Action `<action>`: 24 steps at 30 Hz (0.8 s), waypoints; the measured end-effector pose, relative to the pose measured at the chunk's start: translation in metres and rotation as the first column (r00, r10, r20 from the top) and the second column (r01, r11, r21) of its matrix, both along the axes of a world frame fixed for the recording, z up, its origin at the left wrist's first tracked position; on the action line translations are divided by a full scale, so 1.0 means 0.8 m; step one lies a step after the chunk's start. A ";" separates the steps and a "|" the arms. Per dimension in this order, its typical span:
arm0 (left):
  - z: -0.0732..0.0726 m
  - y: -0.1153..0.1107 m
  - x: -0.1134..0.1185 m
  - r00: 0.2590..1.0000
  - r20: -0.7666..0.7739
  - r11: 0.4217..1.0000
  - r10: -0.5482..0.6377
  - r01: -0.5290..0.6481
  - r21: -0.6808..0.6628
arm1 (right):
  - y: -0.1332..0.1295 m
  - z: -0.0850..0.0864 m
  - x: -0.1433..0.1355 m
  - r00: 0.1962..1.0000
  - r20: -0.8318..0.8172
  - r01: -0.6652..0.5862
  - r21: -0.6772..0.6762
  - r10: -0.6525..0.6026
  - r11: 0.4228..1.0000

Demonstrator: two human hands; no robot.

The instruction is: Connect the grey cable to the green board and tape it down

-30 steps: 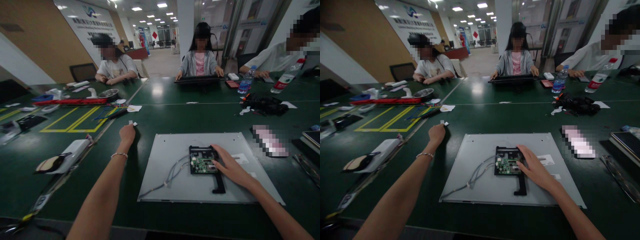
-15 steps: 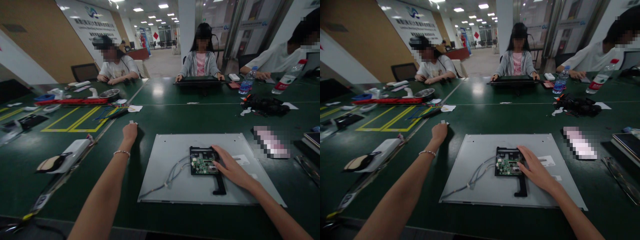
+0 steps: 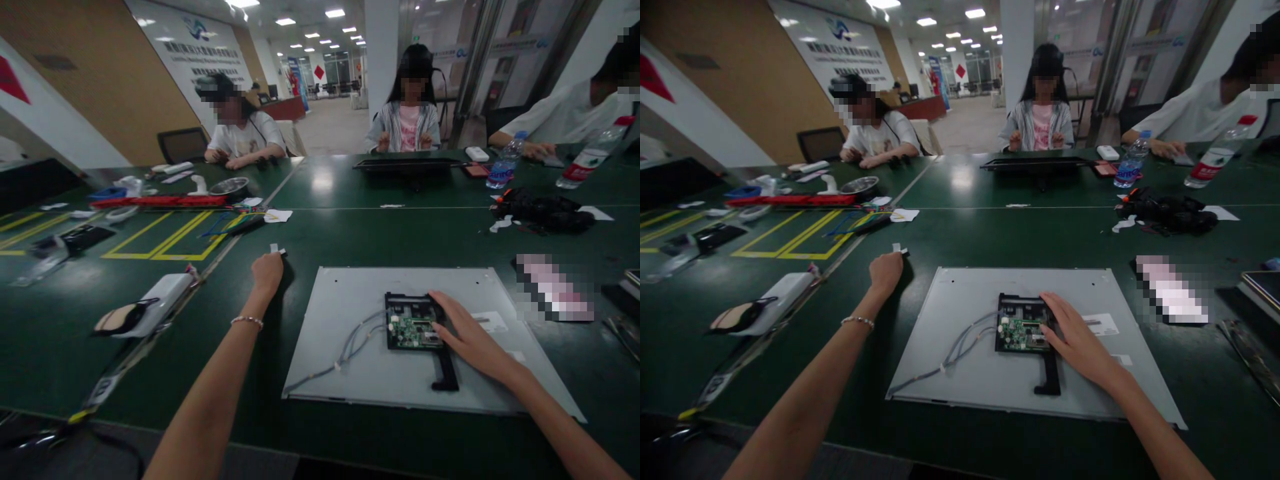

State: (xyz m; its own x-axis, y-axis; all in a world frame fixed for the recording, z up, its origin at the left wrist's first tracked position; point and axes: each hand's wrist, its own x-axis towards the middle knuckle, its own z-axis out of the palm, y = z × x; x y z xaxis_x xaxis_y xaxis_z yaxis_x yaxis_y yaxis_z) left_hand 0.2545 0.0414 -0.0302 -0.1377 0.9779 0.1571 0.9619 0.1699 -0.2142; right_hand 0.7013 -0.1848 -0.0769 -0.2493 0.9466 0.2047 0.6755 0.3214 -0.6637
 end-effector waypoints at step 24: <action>0.039 -0.125 0.048 0.993 0.035 0.994 -0.111 0.112 -0.015 | -0.007 0.002 0.003 1.000 0.005 -0.009 0.022 0.009 1.000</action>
